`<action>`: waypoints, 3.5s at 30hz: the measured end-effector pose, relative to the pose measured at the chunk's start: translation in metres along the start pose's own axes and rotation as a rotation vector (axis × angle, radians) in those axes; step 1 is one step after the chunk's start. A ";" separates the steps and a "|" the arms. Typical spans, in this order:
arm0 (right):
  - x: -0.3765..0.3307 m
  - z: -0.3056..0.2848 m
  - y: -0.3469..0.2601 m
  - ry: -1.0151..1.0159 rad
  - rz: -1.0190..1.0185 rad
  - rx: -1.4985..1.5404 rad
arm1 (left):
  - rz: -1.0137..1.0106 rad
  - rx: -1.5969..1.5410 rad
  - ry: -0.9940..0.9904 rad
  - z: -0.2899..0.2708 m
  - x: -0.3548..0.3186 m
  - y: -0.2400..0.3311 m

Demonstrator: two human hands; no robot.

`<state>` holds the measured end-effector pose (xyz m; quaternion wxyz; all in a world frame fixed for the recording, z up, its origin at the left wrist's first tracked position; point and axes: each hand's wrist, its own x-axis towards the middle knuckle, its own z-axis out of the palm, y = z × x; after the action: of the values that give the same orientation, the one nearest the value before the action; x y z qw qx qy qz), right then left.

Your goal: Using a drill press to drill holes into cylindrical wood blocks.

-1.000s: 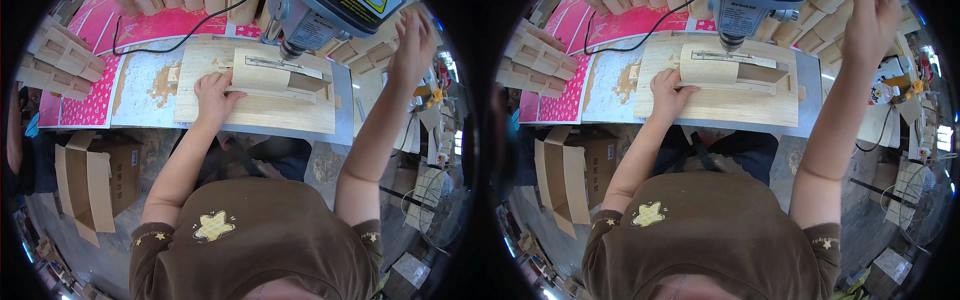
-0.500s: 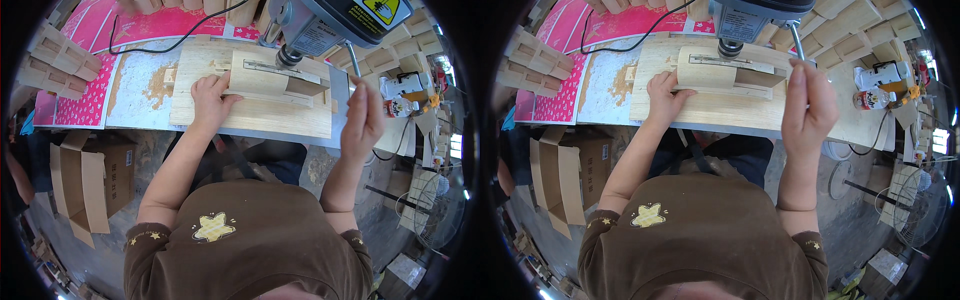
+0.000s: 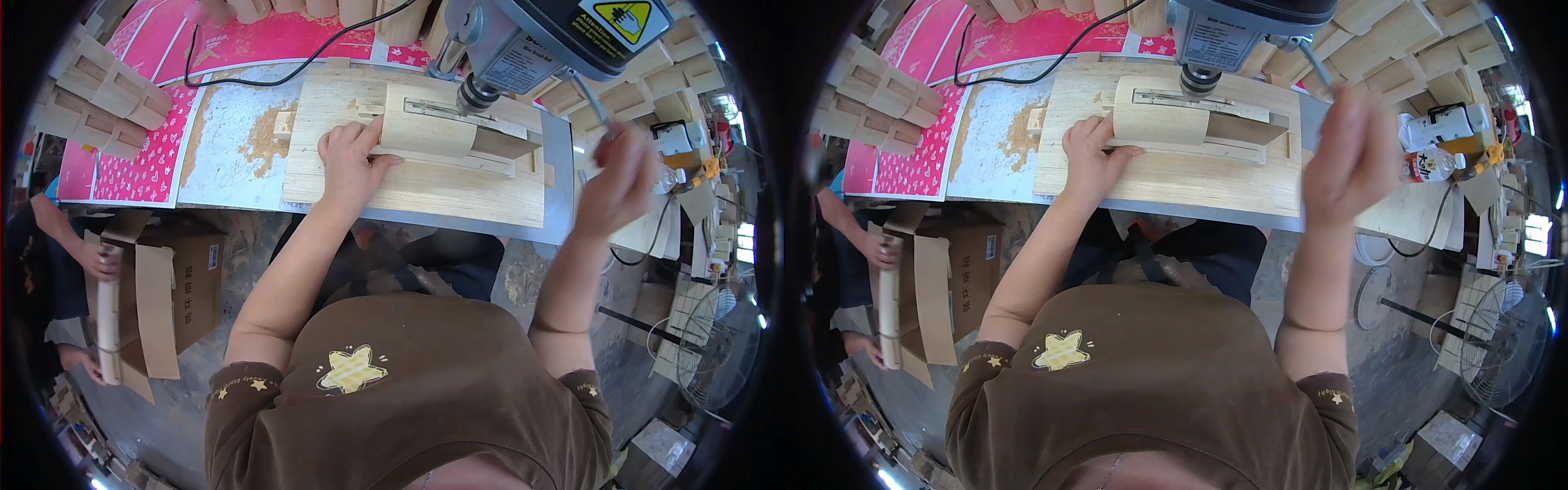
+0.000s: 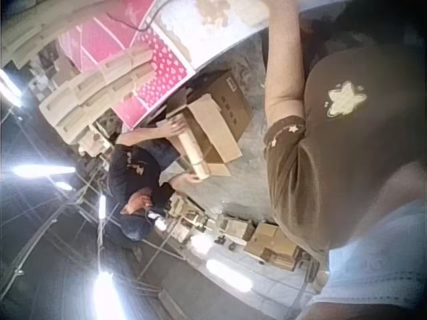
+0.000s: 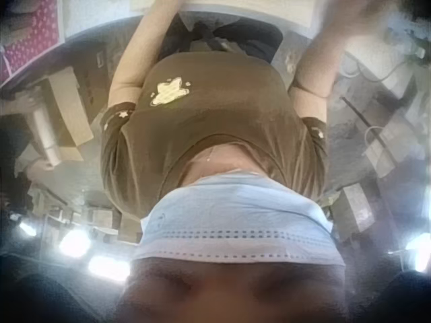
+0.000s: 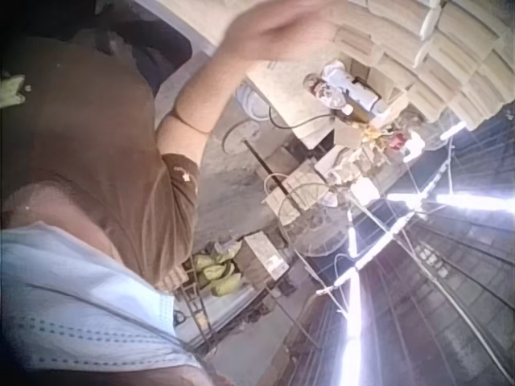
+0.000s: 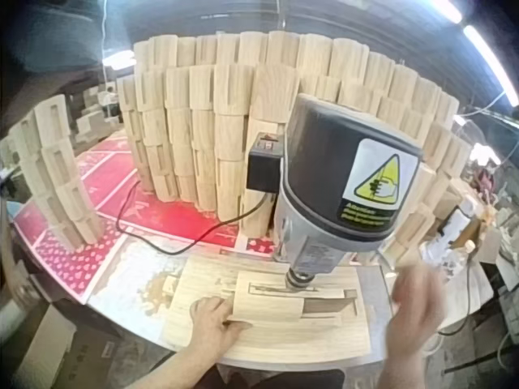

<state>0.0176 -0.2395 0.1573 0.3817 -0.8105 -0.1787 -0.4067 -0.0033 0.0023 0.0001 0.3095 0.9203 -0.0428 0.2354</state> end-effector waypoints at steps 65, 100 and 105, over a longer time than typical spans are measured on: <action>-0.070 -0.039 0.077 -0.709 0.370 0.148 | -0.185 -0.411 0.052 -0.169 0.031 -0.075; -0.075 -0.029 0.048 -0.604 0.412 0.190 | 0.045 0.080 0.393 -0.281 0.350 -0.058; -0.072 -0.030 0.046 -0.629 0.469 0.130 | -0.236 0.242 0.626 -0.279 0.431 -0.061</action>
<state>-0.0140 -0.2908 0.0897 0.4414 -0.8885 -0.1222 -0.0280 0.2782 0.2448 0.3596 0.2212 0.8323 0.1887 0.4720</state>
